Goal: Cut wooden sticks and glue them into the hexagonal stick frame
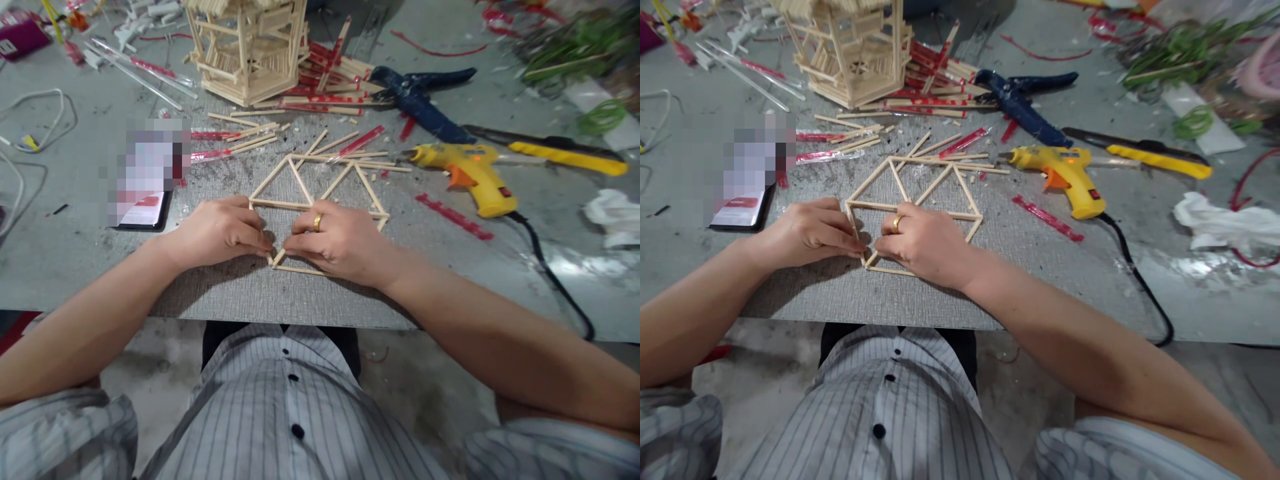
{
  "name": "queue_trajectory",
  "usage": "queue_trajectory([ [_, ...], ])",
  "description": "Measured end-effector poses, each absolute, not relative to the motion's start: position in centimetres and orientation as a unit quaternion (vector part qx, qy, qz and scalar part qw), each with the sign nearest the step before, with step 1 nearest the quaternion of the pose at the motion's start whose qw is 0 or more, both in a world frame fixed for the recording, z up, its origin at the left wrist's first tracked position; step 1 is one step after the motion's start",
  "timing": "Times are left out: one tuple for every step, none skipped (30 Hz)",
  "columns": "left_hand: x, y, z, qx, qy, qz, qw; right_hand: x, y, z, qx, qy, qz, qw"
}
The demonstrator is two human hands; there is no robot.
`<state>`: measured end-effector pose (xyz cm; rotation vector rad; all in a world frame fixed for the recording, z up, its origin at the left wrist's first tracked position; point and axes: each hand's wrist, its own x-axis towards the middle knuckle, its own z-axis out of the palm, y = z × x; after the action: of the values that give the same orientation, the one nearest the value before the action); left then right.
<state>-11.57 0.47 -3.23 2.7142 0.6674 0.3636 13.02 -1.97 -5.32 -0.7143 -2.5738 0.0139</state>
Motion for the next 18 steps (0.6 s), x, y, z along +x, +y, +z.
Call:
queue_trajectory([
  [-11.58, 0.48, -3.23, 0.95, 0.233, 0.129, 0.162, 13.02, -1.99, -5.31, -0.262, -0.937, 0.006, 0.231],
  [-11.59, 0.49, -3.22, 0.95, 0.234, 0.129, 0.163, 13.02, -2.0, -5.3, -0.264, -0.937, 0.006, 0.23],
  [-11.6, 0.5, -3.21, 0.95, 0.234, 0.127, 0.163, 13.02, -2.02, -5.31, -0.266, -0.936, 0.007, 0.23],
  [-11.61, 0.5, -3.19, 0.951, 0.233, 0.126, 0.162, 13.02, -2.03, -5.31, -0.267, -0.935, 0.008, 0.232],
  [-11.62, 0.5, -3.17, 0.951, 0.232, 0.124, 0.161, 13.03, -2.03, -5.32, -0.267, -0.935, 0.01, 0.235],
  [-11.62, 0.5, -3.15, 0.952, 0.231, 0.123, 0.16, 13.03, -2.03, -5.32, -0.266, -0.934, 0.011, 0.238],
  [-11.62, 0.5, -3.13, 0.952, 0.23, 0.123, 0.159, 13.04, -2.03, -5.33, -0.265, -0.934, 0.011, 0.24],
  [-11.61, 0.49, -3.13, 0.953, 0.23, 0.122, 0.157, 13.05, -2.03, -5.34, -0.262, -0.934, 0.009, 0.242],
  [-11.61, 0.49, -3.12, 0.953, 0.23, 0.123, 0.155, 13.05, -2.02, -5.35, -0.26, -0.935, 0.005, 0.242],
  [-11.6, 0.48, -3.12, 0.953, 0.231, 0.125, 0.153, 13.06, -2.02, -5.37, -0.259, -0.935, 0.0, 0.241],
  [-11.59, 0.47, -3.12, 0.953, 0.231, 0.125, 0.152, 13.06, -2.01, -5.38, -0.261, -0.935, -0.005, 0.24],
  [-11.58, 0.47, -3.12, 0.953, 0.23, 0.126, 0.151, 13.07, -2.01, -5.4, -0.262, -0.935, -0.009, 0.239],
  [-11.57, 0.46, -3.12, 0.953, 0.23, 0.126, 0.152, 13.07, -2.0, -5.41, -0.264, -0.935, -0.009, 0.238],
  [-11.57, 0.46, -3.12, 0.953, 0.23, 0.125, 0.153, 13.07, -2.0, -5.42, -0.266, -0.934, -0.007, 0.237],
  [-11.57, 0.46, -3.13, 0.953, 0.229, 0.126, 0.154, 13.07, -2.0, -5.42, -0.268, -0.934, -0.005, 0.236],
  [-11.58, 0.47, -3.14, 0.952, 0.23, 0.126, 0.155, 13.08, -2.0, -5.42, -0.268, -0.934, -0.002, 0.235],
  [-11.59, 0.48, -3.16, 0.952, 0.23, 0.128, 0.156, 13.08, -2.0, -5.42, -0.268, -0.935, -0.001, 0.234],
  [-11.6, 0.49, -3.18, 0.952, 0.23, 0.131, 0.155, 13.08, -2.0, -5.42, -0.269, -0.935, 0.001, 0.232],
])
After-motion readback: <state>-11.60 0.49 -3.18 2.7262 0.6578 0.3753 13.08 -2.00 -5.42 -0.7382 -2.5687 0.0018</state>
